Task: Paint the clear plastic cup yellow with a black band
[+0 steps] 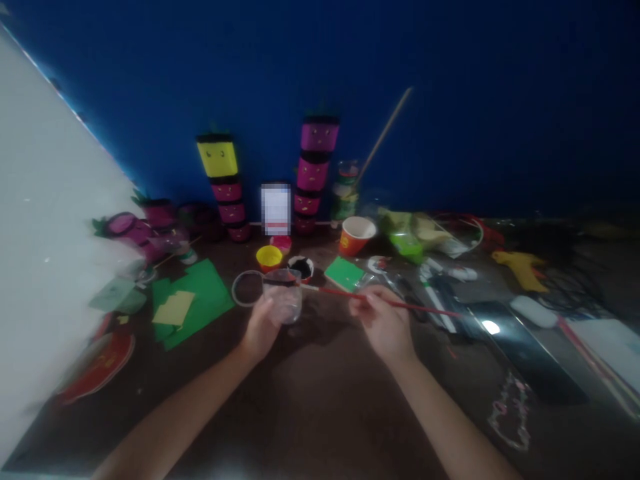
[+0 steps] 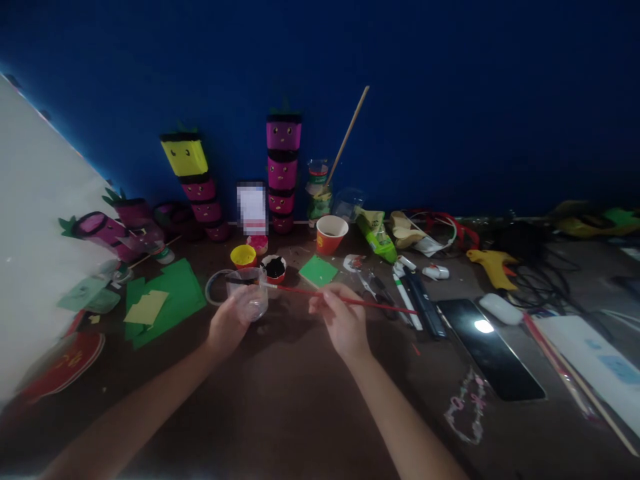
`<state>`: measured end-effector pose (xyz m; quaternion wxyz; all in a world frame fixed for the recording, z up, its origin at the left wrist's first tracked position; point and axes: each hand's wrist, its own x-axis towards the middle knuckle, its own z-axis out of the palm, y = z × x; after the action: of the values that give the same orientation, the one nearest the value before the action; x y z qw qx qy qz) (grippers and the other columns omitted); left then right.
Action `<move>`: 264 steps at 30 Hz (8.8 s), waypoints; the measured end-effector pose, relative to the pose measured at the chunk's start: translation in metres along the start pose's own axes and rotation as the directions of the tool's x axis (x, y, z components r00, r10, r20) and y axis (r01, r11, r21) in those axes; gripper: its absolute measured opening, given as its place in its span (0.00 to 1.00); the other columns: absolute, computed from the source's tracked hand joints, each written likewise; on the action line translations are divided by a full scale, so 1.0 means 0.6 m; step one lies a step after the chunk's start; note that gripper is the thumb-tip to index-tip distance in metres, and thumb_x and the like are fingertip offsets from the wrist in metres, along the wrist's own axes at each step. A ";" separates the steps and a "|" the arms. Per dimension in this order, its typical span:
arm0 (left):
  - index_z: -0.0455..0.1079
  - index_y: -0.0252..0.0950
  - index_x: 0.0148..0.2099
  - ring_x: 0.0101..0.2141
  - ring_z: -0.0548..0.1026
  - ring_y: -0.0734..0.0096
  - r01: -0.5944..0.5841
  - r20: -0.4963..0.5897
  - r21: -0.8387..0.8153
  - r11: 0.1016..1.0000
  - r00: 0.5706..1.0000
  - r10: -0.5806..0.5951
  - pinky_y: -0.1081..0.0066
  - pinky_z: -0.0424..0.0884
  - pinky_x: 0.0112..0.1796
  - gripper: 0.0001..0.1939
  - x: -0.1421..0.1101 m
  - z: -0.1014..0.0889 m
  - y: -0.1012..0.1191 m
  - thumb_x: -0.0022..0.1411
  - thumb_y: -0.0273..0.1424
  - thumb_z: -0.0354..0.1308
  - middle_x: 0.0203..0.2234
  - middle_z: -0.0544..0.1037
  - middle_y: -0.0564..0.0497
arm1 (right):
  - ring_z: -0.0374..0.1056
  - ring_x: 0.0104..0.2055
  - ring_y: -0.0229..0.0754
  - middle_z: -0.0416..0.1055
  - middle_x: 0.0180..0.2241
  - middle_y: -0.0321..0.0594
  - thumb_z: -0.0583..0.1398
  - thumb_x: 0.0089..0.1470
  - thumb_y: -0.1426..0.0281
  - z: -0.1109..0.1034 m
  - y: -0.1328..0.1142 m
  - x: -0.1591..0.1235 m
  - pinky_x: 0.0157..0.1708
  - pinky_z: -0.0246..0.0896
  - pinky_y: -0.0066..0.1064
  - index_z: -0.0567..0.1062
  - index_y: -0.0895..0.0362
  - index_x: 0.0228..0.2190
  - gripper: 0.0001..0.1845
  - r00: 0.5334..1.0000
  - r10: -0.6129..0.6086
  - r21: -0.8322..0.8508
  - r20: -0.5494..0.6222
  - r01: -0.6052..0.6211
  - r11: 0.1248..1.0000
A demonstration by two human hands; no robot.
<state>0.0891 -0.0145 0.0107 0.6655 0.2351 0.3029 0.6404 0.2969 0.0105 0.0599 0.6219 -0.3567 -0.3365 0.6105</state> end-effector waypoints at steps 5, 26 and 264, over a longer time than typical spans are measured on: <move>0.72 0.32 0.44 0.36 0.76 0.64 0.000 -0.004 -0.003 1.000 1.000 0.000 0.66 0.68 0.40 0.16 0.000 0.002 0.002 0.55 0.35 0.57 0.34 0.79 0.45 | 0.68 0.20 0.33 0.70 0.16 0.32 0.65 0.39 0.70 0.000 -0.003 0.002 0.20 0.65 0.23 0.74 0.57 0.20 0.04 0.999 -0.030 0.004 -0.020 0.030 1.000; 0.72 0.32 0.43 0.36 0.76 0.64 0.013 -0.018 0.004 1.000 1.000 -0.013 0.66 0.68 0.40 0.16 -0.001 0.004 0.004 0.55 0.37 0.57 0.34 0.79 0.45 | 0.67 0.20 0.33 0.69 0.17 0.32 0.64 0.41 0.69 0.003 -0.002 -0.001 0.20 0.64 0.24 0.73 0.56 0.21 0.05 0.999 -0.019 -0.027 -0.033 0.018 0.999; 0.69 0.34 0.47 0.43 0.75 0.53 -0.025 -0.018 0.313 0.949 0.999 0.032 0.56 0.69 0.45 0.26 -0.008 -0.007 -0.017 0.46 0.39 0.65 0.41 0.78 0.42 | 0.66 0.20 0.34 0.69 0.16 0.32 0.63 0.40 0.70 -0.016 0.002 0.018 0.19 0.62 0.25 0.74 0.56 0.20 0.03 0.998 -0.049 -0.066 -0.036 0.046 0.997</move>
<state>0.0935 -0.0200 0.0010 0.6070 0.3347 0.4046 0.5966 0.3048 0.0210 0.0535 0.6305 -0.3801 -0.3529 0.5775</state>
